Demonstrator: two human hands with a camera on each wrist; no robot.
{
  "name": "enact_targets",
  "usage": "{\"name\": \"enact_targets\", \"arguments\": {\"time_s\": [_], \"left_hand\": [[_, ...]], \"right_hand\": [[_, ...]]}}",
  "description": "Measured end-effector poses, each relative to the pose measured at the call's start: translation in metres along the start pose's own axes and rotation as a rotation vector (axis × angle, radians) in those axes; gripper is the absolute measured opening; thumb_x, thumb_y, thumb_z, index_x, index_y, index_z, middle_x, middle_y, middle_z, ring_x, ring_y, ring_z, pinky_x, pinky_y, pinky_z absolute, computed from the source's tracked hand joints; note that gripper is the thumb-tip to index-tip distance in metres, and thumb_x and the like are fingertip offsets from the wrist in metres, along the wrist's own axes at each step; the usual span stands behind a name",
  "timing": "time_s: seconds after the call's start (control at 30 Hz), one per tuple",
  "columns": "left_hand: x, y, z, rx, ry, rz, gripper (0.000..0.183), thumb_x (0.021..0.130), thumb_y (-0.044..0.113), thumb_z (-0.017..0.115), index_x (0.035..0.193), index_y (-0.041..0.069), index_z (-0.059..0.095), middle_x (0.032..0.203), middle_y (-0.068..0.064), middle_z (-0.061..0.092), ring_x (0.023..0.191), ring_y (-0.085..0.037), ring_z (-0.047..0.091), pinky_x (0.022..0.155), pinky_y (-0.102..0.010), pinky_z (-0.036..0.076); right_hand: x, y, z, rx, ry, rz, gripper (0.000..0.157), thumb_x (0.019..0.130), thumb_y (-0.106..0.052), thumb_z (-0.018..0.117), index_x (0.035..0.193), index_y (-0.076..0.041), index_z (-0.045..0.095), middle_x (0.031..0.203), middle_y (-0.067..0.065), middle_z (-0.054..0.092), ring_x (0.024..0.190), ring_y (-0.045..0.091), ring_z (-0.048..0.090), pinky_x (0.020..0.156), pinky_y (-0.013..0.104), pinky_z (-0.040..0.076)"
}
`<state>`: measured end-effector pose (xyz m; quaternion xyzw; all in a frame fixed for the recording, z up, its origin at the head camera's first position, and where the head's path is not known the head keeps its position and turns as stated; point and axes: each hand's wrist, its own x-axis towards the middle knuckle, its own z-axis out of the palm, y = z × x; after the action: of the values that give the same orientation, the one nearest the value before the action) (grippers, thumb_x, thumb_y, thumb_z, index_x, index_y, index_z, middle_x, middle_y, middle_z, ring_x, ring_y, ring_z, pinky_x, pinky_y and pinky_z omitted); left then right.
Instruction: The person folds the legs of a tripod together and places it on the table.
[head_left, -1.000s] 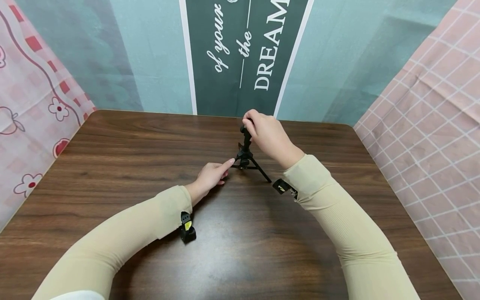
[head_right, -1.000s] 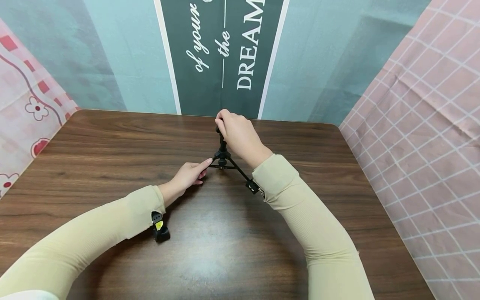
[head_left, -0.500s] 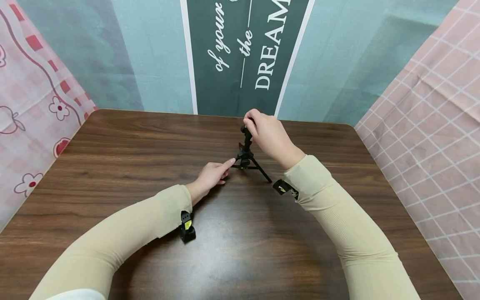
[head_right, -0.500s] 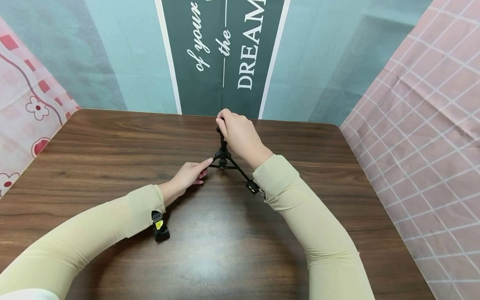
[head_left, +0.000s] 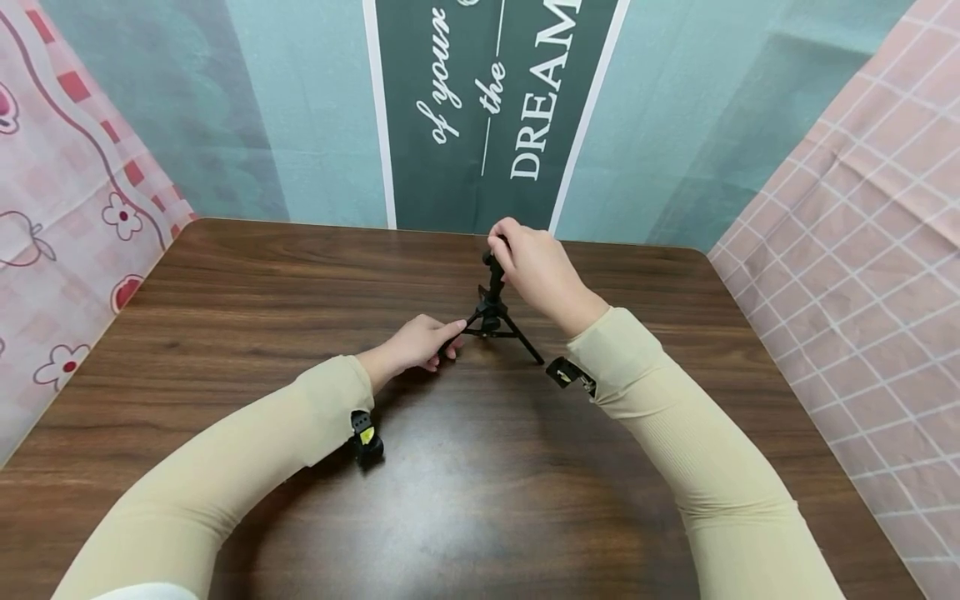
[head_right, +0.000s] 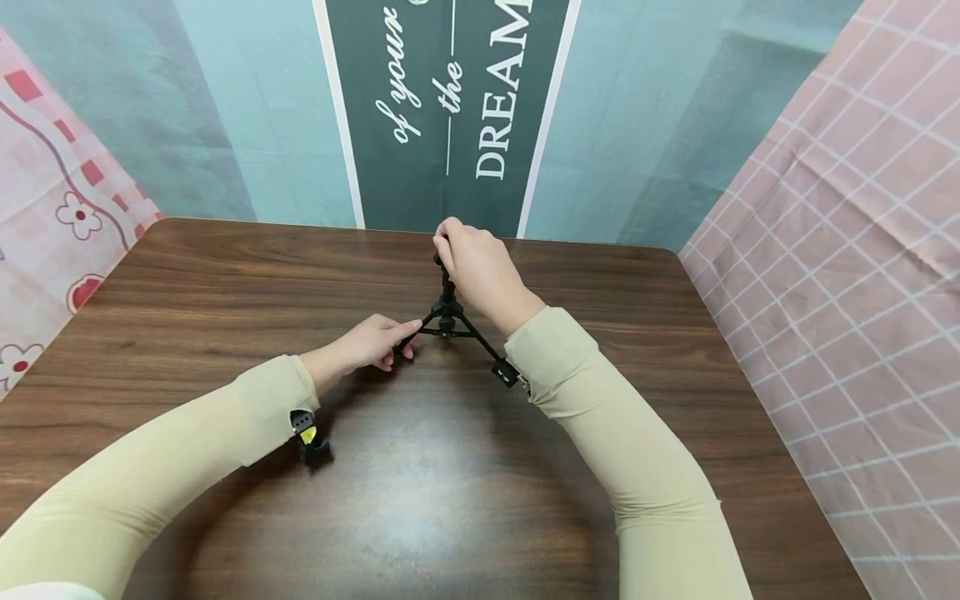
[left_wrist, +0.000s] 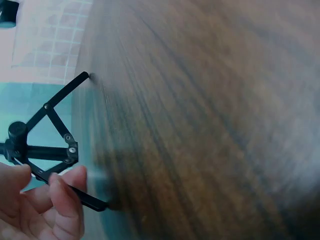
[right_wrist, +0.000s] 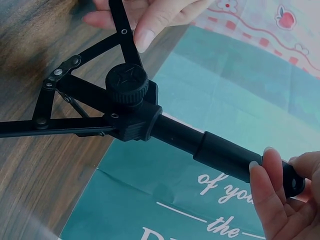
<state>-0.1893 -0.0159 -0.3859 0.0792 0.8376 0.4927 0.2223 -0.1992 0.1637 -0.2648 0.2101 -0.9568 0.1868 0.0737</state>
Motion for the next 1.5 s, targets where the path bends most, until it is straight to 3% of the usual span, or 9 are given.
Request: {"name": "enact_targets", "arguments": {"time_s": [0.17, 0.3, 0.47, 0.63, 0.8, 1.0, 1.23, 1.4, 1.5], "left_hand": [[-0.001, 0.005, 0.001, 0.263, 0.009, 0.112, 0.048, 0.102, 0.035, 0.035, 0.095, 0.0, 0.067, 0.077, -0.006, 0.063, 0.057, -0.014, 0.051, 0.053, -0.026, 0.046], [0.0, 0.0, 0.004, 0.352, 0.043, 0.203, 0.036, 0.102, 0.026, 0.04, 0.091, 0.002, 0.065, 0.073, -0.006, 0.06, 0.053, -0.013, 0.045, 0.054, -0.026, 0.039], [-0.001, -0.006, 0.009, 0.403, 0.093, 0.228, 0.029, 0.102, 0.023, 0.041, 0.088, 0.005, 0.06, 0.07, -0.003, 0.054, 0.057, -0.015, 0.043, 0.059, -0.03, 0.038], [-0.002, -0.009, 0.012, 0.339, 0.1, 0.182, 0.031, 0.102, 0.026, 0.038, 0.086, 0.006, 0.056, 0.068, -0.004, 0.049, 0.057, -0.018, 0.042, 0.058, -0.031, 0.036], [-0.001, -0.013, 0.015, 0.254, 0.107, 0.147, 0.032, 0.102, 0.03, 0.038, 0.088, 0.009, 0.058, 0.07, -0.005, 0.052, 0.06, -0.016, 0.052, 0.058, -0.03, 0.043], [0.001, -0.014, 0.015, 0.177, 0.111, 0.166, 0.033, 0.102, 0.031, 0.037, 0.087, 0.008, 0.055, 0.075, -0.006, 0.053, 0.067, -0.015, 0.057, 0.063, -0.03, 0.046], [0.001, -0.013, 0.007, 0.042, 0.035, 0.195, 0.026, 0.101, 0.021, 0.045, 0.098, 0.001, 0.061, 0.096, -0.01, 0.061, 0.078, -0.018, 0.06, 0.069, -0.028, 0.052], [-0.001, -0.012, -0.002, 0.026, 0.019, 0.213, 0.024, 0.098, 0.01, 0.049, 0.112, -0.002, 0.064, 0.098, -0.012, 0.066, 0.069, -0.013, 0.057, 0.067, -0.026, 0.052], [-0.001, -0.012, -0.006, -0.013, 0.019, 0.181, 0.024, 0.098, 0.01, 0.049, 0.113, -0.002, 0.064, 0.096, -0.011, 0.067, 0.063, -0.01, 0.055, 0.066, -0.025, 0.052]], "right_hand": [[0.002, -0.001, 0.0, -0.002, -0.011, 0.009, 0.026, 0.102, -0.025, 0.036, 0.11, -0.007, 0.054, 0.089, 0.005, 0.059, 0.066, 0.014, 0.063, 0.066, 0.031, 0.047], [0.004, -0.002, 0.0, -0.002, -0.024, 0.015, 0.027, 0.102, -0.026, 0.037, 0.111, -0.007, 0.054, 0.091, 0.005, 0.06, 0.067, 0.014, 0.063, 0.067, 0.031, 0.047], [0.005, -0.003, 0.0, 0.002, -0.023, 0.015, 0.027, 0.102, -0.026, 0.037, 0.111, -0.007, 0.054, 0.091, 0.005, 0.06, 0.067, 0.014, 0.062, 0.066, 0.032, 0.047], [0.005, -0.003, 0.0, 0.002, -0.017, 0.021, 0.028, 0.102, -0.026, 0.036, 0.112, -0.006, 0.054, 0.088, 0.006, 0.059, 0.066, 0.014, 0.062, 0.065, 0.032, 0.047], [0.005, -0.003, 0.001, 0.001, -0.015, 0.023, 0.028, 0.102, -0.025, 0.037, 0.112, -0.006, 0.054, 0.086, 0.006, 0.059, 0.066, 0.014, 0.062, 0.065, 0.031, 0.047], [0.006, -0.005, 0.001, 0.009, -0.017, 0.022, 0.028, 0.102, -0.025, 0.036, 0.112, -0.006, 0.054, 0.084, 0.006, 0.058, 0.066, 0.014, 0.063, 0.066, 0.031, 0.048], [0.009, -0.006, -0.002, 0.017, -0.028, 0.035, 0.027, 0.102, -0.024, 0.036, 0.111, -0.006, 0.053, 0.085, 0.006, 0.057, 0.067, 0.015, 0.063, 0.069, 0.031, 0.048], [0.011, -0.006, -0.003, 0.009, -0.024, 0.039, 0.027, 0.102, -0.025, 0.036, 0.111, -0.006, 0.053, 0.084, 0.006, 0.057, 0.067, 0.015, 0.063, 0.067, 0.032, 0.047], [0.012, -0.007, -0.004, 0.002, -0.018, 0.041, 0.028, 0.102, -0.025, 0.036, 0.111, -0.006, 0.054, 0.084, 0.006, 0.058, 0.066, 0.015, 0.062, 0.065, 0.032, 0.046]]}}
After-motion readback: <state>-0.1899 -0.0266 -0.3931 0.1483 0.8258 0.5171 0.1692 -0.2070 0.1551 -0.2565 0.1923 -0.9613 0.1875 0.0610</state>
